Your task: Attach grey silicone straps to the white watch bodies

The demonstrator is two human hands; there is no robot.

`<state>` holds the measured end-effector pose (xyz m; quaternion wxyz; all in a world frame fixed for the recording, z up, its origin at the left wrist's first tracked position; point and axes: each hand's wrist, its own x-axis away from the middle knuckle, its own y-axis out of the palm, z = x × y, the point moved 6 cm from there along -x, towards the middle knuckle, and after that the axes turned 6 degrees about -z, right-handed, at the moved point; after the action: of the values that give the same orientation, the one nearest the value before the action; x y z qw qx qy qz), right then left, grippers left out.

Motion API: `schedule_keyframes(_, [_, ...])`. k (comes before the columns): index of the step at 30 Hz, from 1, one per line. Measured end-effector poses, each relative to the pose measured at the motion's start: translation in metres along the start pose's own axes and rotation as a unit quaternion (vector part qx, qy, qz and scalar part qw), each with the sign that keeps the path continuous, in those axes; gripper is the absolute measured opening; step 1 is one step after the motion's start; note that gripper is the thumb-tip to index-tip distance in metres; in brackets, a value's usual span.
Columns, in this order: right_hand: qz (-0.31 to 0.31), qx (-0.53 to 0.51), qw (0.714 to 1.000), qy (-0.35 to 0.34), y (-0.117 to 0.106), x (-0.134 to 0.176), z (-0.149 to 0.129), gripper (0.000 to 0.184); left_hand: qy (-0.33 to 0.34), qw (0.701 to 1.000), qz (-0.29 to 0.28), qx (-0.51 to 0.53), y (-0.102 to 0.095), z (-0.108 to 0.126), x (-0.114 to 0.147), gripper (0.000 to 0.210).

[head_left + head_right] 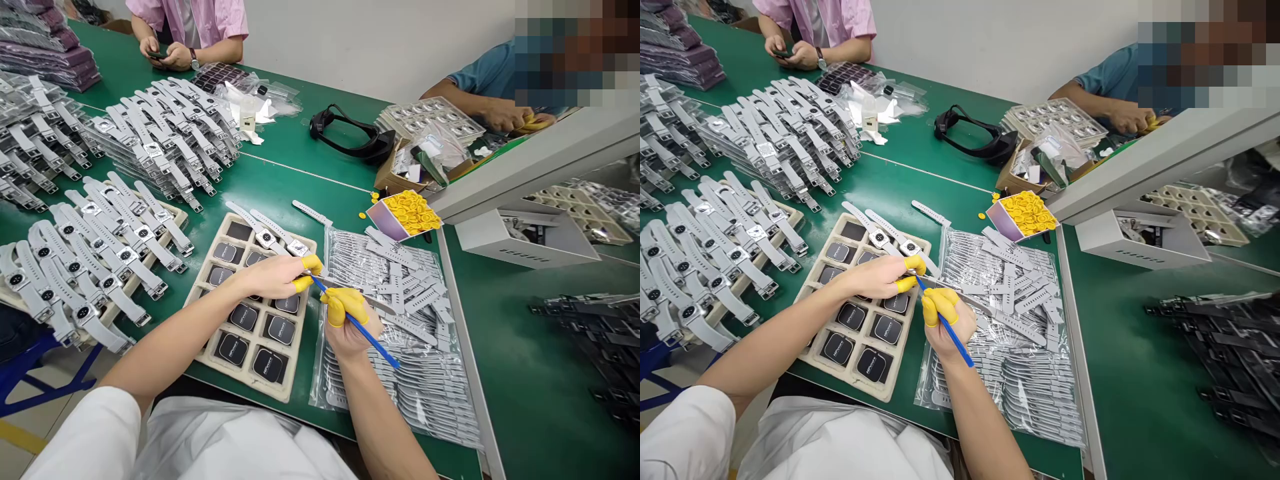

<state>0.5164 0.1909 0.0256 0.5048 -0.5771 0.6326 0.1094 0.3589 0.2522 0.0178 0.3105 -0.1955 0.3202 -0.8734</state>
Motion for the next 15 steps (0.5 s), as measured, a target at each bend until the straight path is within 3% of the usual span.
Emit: schedule_keyframes(15, [0.013, -0.037, 0.999, -0.002, -0.001, 0.0013, 0.0027, 0.007, -0.003, 1.0, 0.004, 0.02, -0.0026, 0.0004, 0.0018, 0.018])
